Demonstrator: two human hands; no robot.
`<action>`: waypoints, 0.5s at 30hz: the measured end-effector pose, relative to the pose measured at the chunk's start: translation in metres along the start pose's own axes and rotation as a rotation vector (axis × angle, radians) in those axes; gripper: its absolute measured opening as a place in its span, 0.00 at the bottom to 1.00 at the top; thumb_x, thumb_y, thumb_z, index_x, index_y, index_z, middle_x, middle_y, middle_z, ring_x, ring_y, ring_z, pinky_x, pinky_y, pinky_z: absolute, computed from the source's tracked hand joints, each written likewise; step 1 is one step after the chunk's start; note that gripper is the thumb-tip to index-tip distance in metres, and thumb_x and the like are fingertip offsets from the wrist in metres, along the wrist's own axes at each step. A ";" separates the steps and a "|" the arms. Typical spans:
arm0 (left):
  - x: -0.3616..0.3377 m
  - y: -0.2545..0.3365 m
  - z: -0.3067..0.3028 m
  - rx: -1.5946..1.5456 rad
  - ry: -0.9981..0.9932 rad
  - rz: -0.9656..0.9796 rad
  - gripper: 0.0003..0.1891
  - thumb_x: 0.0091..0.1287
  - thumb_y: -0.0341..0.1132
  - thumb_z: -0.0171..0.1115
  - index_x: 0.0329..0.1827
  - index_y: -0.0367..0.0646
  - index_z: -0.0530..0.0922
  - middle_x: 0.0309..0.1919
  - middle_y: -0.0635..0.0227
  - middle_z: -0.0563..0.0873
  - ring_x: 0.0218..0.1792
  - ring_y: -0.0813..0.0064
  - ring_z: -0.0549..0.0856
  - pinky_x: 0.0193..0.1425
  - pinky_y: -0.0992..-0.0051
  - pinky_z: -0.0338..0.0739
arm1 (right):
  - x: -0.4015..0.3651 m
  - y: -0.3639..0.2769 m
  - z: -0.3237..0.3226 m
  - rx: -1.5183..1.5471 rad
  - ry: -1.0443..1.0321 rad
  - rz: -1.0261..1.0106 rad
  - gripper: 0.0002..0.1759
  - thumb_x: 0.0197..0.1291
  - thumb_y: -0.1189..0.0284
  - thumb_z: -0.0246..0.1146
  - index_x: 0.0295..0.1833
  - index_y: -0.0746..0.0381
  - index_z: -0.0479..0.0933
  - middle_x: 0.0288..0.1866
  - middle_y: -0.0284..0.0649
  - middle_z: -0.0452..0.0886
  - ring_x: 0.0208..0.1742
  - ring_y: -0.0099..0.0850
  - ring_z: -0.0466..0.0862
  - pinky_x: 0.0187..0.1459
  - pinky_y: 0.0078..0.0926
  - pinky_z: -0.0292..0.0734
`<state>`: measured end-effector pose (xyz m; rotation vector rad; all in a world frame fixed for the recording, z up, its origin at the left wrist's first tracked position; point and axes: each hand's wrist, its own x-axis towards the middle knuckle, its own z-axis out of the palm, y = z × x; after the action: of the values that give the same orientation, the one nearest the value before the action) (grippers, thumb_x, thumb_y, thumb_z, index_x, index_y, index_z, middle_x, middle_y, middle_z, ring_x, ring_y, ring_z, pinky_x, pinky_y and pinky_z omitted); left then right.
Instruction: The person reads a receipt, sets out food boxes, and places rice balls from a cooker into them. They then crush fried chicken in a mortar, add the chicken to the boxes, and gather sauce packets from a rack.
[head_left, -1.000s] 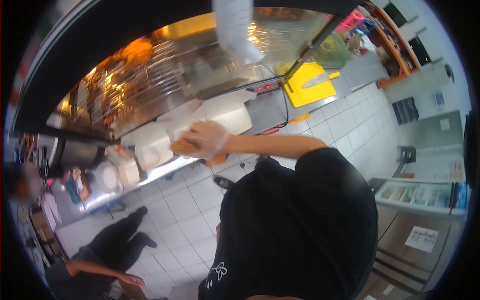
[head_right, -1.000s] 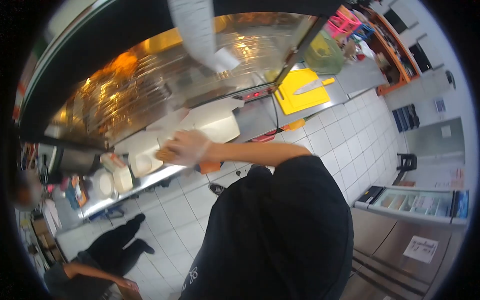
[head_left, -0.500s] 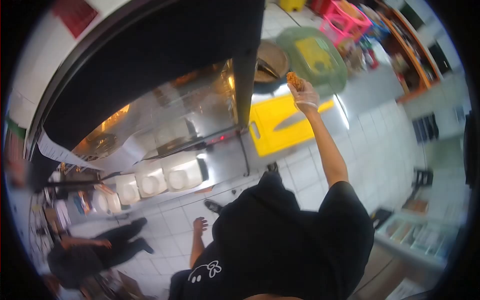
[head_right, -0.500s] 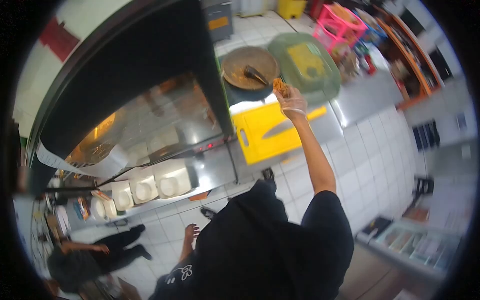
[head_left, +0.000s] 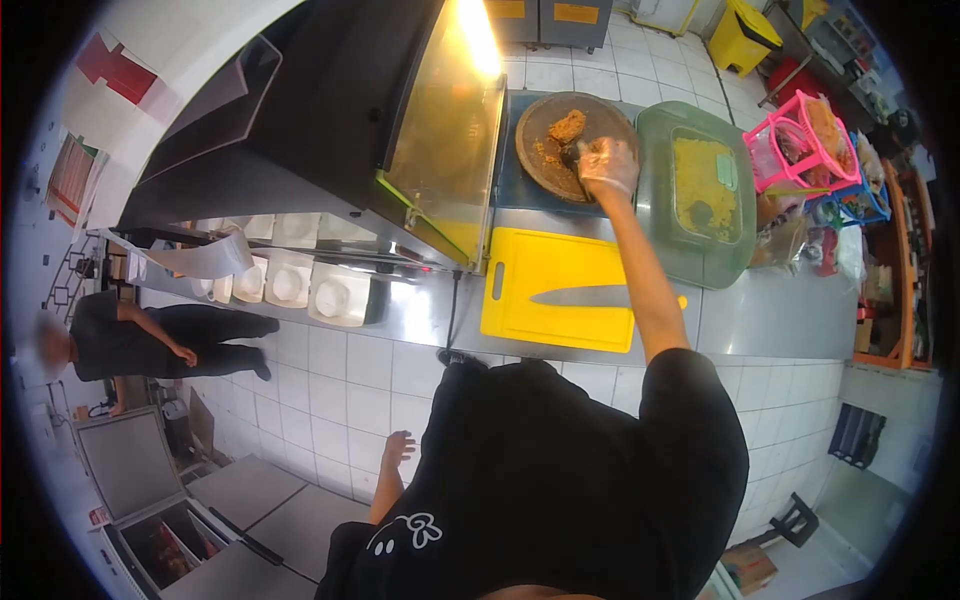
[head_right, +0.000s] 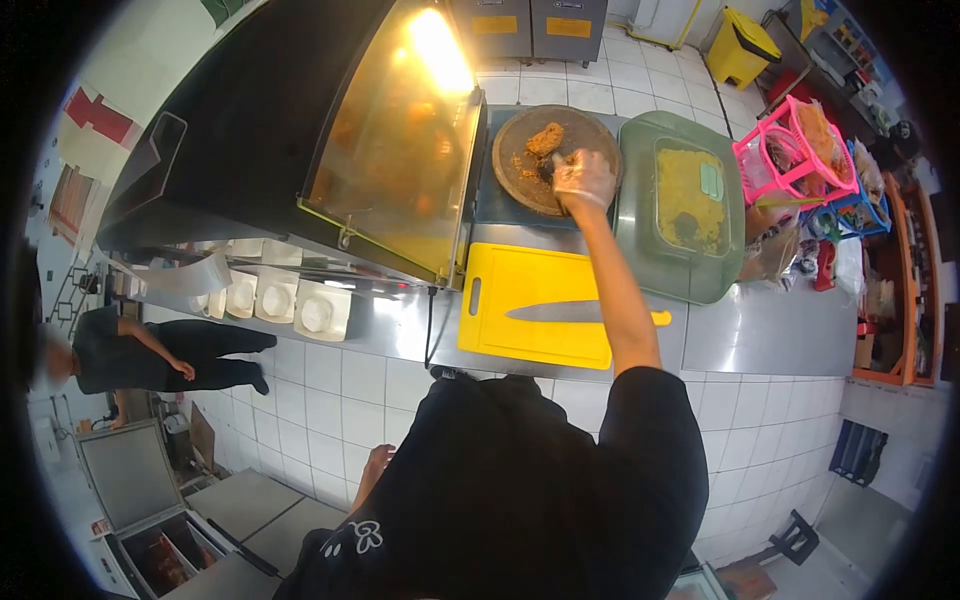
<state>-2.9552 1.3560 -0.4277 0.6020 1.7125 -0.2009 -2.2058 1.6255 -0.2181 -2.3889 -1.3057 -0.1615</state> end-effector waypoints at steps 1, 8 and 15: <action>-0.012 -0.003 0.009 -0.009 -0.009 -0.004 0.26 0.69 0.55 0.53 0.62 0.48 0.74 0.51 0.59 0.85 0.47 0.59 0.84 0.48 0.55 0.77 | -0.005 -0.016 -0.015 -0.026 -0.213 0.139 0.34 0.61 0.45 0.61 0.61 0.61 0.77 0.60 0.49 0.80 0.60 0.44 0.82 0.59 0.40 0.77; -0.018 0.030 0.058 0.287 -0.106 0.393 0.25 0.70 0.51 0.51 0.64 0.45 0.73 0.53 0.58 0.84 0.47 0.59 0.84 0.50 0.54 0.76 | 0.007 -0.023 0.034 -0.038 -0.368 0.316 0.27 0.60 0.50 0.62 0.44 0.65 0.85 0.51 0.56 0.85 0.55 0.43 0.85 0.57 0.36 0.79; -0.007 0.095 0.096 -0.237 -0.015 0.281 0.25 0.70 0.51 0.51 0.63 0.43 0.73 0.52 0.57 0.84 0.44 0.64 0.85 0.43 0.63 0.77 | 0.011 -0.043 -0.011 -0.038 -0.439 0.172 0.32 0.54 0.73 0.65 0.67 0.63 0.68 0.63 0.56 0.77 0.64 0.47 0.79 0.63 0.37 0.76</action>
<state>-2.8242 1.3918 -0.4259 0.6532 1.5880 0.1945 -2.2340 1.6504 -0.1922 -2.6508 -1.2697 0.4137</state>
